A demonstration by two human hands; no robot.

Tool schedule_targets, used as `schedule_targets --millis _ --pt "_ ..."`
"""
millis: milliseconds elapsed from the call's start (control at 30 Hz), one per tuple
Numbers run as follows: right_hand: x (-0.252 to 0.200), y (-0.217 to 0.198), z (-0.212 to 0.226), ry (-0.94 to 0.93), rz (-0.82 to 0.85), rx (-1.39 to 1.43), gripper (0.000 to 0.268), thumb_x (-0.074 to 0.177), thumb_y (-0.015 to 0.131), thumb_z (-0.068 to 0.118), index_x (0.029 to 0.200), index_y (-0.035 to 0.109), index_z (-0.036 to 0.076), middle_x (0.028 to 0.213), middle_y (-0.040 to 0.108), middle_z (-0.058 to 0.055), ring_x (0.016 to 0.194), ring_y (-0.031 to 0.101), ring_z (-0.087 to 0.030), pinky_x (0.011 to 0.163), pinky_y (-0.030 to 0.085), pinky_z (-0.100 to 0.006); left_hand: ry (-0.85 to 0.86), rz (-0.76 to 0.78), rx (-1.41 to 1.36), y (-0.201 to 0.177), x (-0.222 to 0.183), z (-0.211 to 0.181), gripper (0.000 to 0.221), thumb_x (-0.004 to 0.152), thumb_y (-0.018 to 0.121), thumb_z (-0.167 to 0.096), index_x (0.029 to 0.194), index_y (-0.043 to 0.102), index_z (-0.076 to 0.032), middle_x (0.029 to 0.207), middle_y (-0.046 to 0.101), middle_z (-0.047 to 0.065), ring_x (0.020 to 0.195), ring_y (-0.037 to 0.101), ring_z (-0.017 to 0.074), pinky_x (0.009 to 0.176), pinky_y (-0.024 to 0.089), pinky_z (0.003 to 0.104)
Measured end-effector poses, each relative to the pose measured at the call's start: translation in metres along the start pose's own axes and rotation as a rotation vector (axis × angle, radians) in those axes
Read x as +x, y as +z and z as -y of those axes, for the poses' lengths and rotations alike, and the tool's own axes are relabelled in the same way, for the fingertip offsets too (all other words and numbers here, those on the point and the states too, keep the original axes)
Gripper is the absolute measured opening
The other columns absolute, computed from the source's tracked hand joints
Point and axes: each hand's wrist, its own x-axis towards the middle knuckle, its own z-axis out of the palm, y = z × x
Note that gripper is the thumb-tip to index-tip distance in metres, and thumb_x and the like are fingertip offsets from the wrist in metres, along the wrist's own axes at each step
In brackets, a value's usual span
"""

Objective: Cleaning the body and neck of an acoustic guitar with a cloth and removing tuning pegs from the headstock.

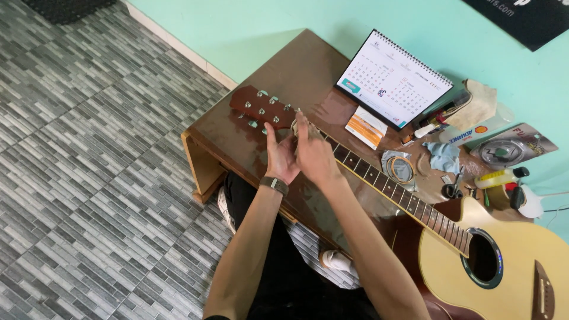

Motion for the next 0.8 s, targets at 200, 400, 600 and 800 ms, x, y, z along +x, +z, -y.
schedule_targets --millis 200,400,600,800 --pt "0.024 0.028 -0.024 0.091 -0.172 -0.089 0.057 0.089 0.047 0.001 0.145 0.037 -0.006 0.135 0.058 -0.036 0.129 0.057 -0.049 0.111 0.046 -0.049 -0.022 0.0 -0.02 0.002 0.002 0.0 0.124 0.078 0.04 -0.096 0.161 0.029 -0.003 0.156 0.042 0.025 0.141 0.045 0.0453 0.116 0.038 0.059" --pt "-0.004 0.049 -0.028 -0.117 -0.427 -0.383 0.049 0.093 0.047 0.003 0.141 0.053 0.006 0.124 0.073 -0.02 0.11 0.073 -0.028 0.097 0.056 -0.032 -0.007 -0.021 0.018 -0.012 0.004 0.001 0.12 0.077 0.04 -0.097 0.156 0.04 -0.007 0.154 0.045 0.018 0.14 0.045 0.0423 0.119 0.037 0.054" --pt "0.033 0.004 -0.018 -0.073 -0.535 -0.086 0.009 0.094 0.072 0.032 0.101 0.078 0.033 0.08 0.078 -0.002 0.075 0.075 -0.03 0.062 0.059 -0.043 -0.012 -0.01 -0.151 -0.049 0.039 0.018 0.111 0.08 0.042 -0.097 0.138 0.063 -0.004 0.138 0.061 0.022 0.129 0.056 0.0443 0.111 0.045 0.054" --pt "0.079 0.055 -0.026 -0.099 -0.065 0.09 0.02 0.093 0.071 0.035 0.111 0.079 0.029 0.104 0.07 -0.001 0.09 0.071 -0.035 0.079 0.061 -0.049 0.049 -0.037 -0.056 -0.023 0.015 0.007 0.113 0.081 0.043 -0.094 0.148 0.054 -0.005 0.148 0.055 0.02 0.135 0.053 0.0411 0.115 0.042 0.052"
